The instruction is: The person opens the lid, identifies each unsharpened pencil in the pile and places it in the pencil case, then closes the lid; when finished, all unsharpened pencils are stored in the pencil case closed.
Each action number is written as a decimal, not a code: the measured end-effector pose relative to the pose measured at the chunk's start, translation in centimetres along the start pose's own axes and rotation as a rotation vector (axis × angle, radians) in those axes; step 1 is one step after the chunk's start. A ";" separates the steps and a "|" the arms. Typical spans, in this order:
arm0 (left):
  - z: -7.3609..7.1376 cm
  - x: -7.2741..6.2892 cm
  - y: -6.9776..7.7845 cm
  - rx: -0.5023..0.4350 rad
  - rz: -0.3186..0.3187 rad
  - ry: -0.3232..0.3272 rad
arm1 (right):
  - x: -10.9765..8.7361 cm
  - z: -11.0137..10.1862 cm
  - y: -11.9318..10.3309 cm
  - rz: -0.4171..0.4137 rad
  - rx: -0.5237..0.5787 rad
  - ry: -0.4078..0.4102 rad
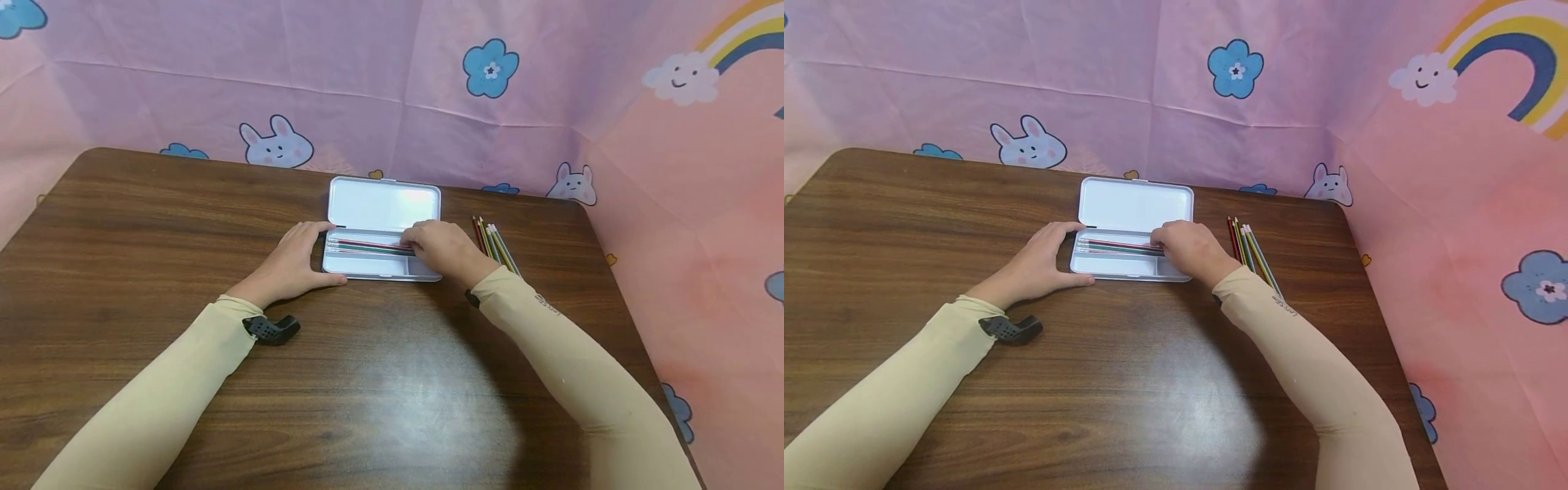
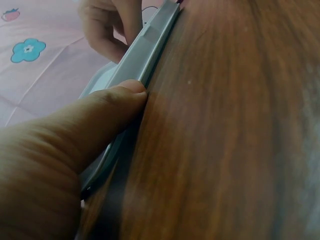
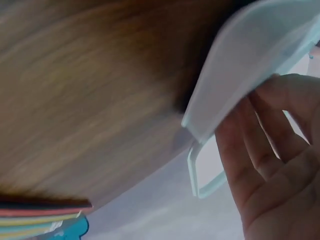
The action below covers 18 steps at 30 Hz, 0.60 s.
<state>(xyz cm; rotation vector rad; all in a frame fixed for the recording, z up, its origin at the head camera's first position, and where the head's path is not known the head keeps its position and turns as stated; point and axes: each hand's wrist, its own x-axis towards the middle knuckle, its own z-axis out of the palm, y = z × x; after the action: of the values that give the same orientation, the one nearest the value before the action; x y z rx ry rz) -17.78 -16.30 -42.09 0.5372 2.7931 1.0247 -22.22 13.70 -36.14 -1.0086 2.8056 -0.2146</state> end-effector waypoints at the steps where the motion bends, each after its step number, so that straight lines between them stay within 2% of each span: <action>1: 0.0 0.0 0.0 0.000 0.001 0.000 | -0.3 -0.2 0.0 -0.003 0.003 0.008; 5: 0.0 0.0 -0.1 -0.001 0.004 0.001 | -2.6 -1.2 1.1 -0.005 0.021 0.077; 9: 0.1 0.0 -0.1 -0.001 0.004 0.005 | -6.6 -1.6 4.1 0.037 0.089 0.178; 11: 0.2 0.0 -0.1 0.000 0.004 0.006 | -9.2 -1.4 6.1 0.108 0.159 0.206; 13: 0.3 0.0 -0.1 -0.001 0.005 0.007 | -11.7 -1.2 8.1 0.207 0.233 0.201; 16: 0.2 0.0 -0.1 -0.002 0.009 0.010 | -15.0 -0.7 10.3 0.374 0.343 0.165; 18: 0.2 0.0 -0.1 -0.001 0.010 0.013 | -16.6 -0.4 11.2 0.456 0.406 0.130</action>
<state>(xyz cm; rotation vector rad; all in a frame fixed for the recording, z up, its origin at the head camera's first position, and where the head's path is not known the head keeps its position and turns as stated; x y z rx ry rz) -17.76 -16.30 -42.31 0.5470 2.8035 1.0349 -16.57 32.94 -36.23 -0.2681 2.8345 -0.7689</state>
